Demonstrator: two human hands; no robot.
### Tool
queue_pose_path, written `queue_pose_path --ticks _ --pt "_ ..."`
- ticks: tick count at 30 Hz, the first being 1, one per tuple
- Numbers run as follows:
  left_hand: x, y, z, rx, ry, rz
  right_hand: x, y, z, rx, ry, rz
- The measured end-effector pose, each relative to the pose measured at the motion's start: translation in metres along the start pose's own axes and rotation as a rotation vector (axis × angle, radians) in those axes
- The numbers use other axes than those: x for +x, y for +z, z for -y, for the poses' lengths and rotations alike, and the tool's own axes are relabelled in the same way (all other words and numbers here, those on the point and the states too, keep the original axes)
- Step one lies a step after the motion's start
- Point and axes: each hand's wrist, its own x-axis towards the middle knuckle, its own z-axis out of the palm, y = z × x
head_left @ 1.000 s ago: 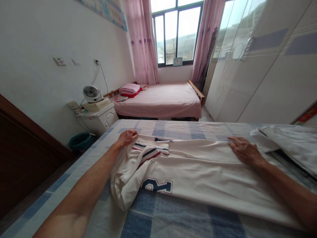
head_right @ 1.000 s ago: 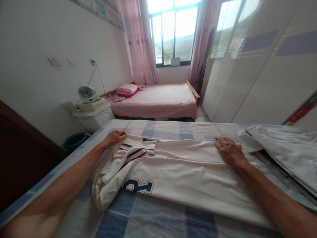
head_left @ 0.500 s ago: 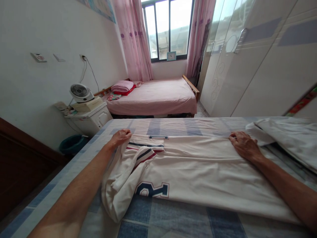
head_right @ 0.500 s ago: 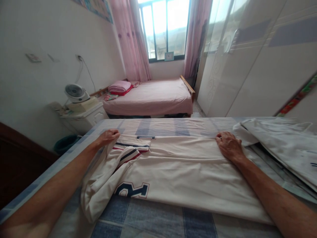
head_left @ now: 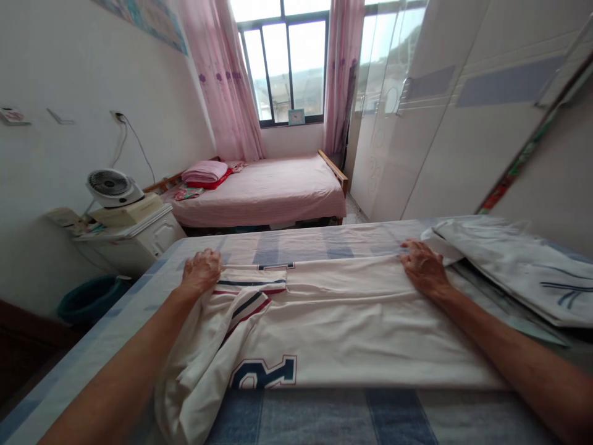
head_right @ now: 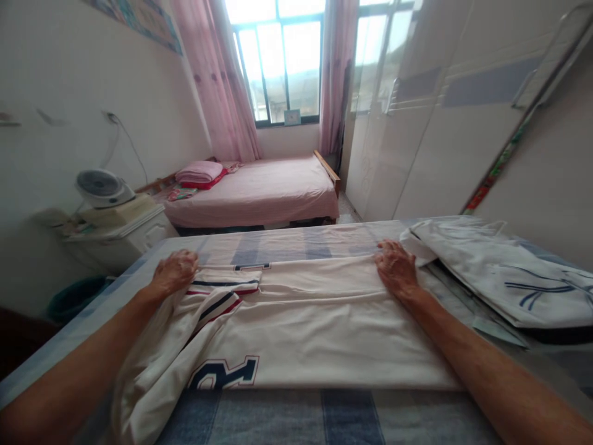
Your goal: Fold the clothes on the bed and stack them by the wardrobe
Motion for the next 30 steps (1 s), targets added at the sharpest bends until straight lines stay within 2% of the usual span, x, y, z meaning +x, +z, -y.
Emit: queue_pose_path --ticks 2,4,6,8,11,13,15,18,19,21,23,25,28,30 --pt "-0.006 -0.002 -0.015 0.039 0.187 -0.031 -0.01 -0.007 0.02 0.048 -0.163 0.043" --pt "-0.016 0.002 -0.029 0.033 0.385 -0.005 -0.02 -0.012 0.041 0.087 -0.356 0.161" --pt "-0.028 0.013 -0.035 0.023 0.43 0.055 -0.028 -0.011 0.053 0.101 -0.455 0.264" --pt "-0.037 0.027 -0.032 0.026 0.348 0.134 -0.031 -0.006 0.048 0.075 -0.401 0.347" --pt "-0.043 0.042 -0.023 0.009 0.258 0.173 -0.027 0.001 0.013 -0.045 -0.101 0.371" --pt "-0.044 0.042 -0.023 -0.029 0.236 0.153 -0.022 0.004 -0.013 -0.122 0.045 0.342" --pt "-0.045 0.033 -0.026 -0.108 0.205 0.148 -0.019 0.005 -0.032 -0.161 0.064 0.316" --pt "-0.049 0.011 -0.024 -0.382 0.236 0.147 -0.019 0.004 -0.041 -0.155 0.0 0.285" --pt "-0.055 0.003 -0.02 -0.403 0.185 0.106 -0.022 0.003 -0.04 -0.143 -0.034 0.255" --pt "-0.077 -0.013 -0.011 -0.447 0.077 0.019 -0.03 -0.003 -0.033 -0.073 -0.213 0.199" --pt "-0.111 -0.031 -0.002 -0.466 -0.011 -0.03 -0.043 -0.013 -0.018 0.001 -0.32 0.127" --pt "-0.15 -0.047 0.003 -0.485 -0.029 0.012 -0.06 -0.026 0.005 0.093 -0.415 0.131" --pt "-0.202 -0.064 0.008 -0.472 0.032 0.142 -0.083 -0.048 0.048 0.246 -0.506 0.235" --pt "-0.226 -0.068 0.011 -0.445 0.074 0.146 -0.094 -0.06 0.076 0.339 -0.537 0.303"
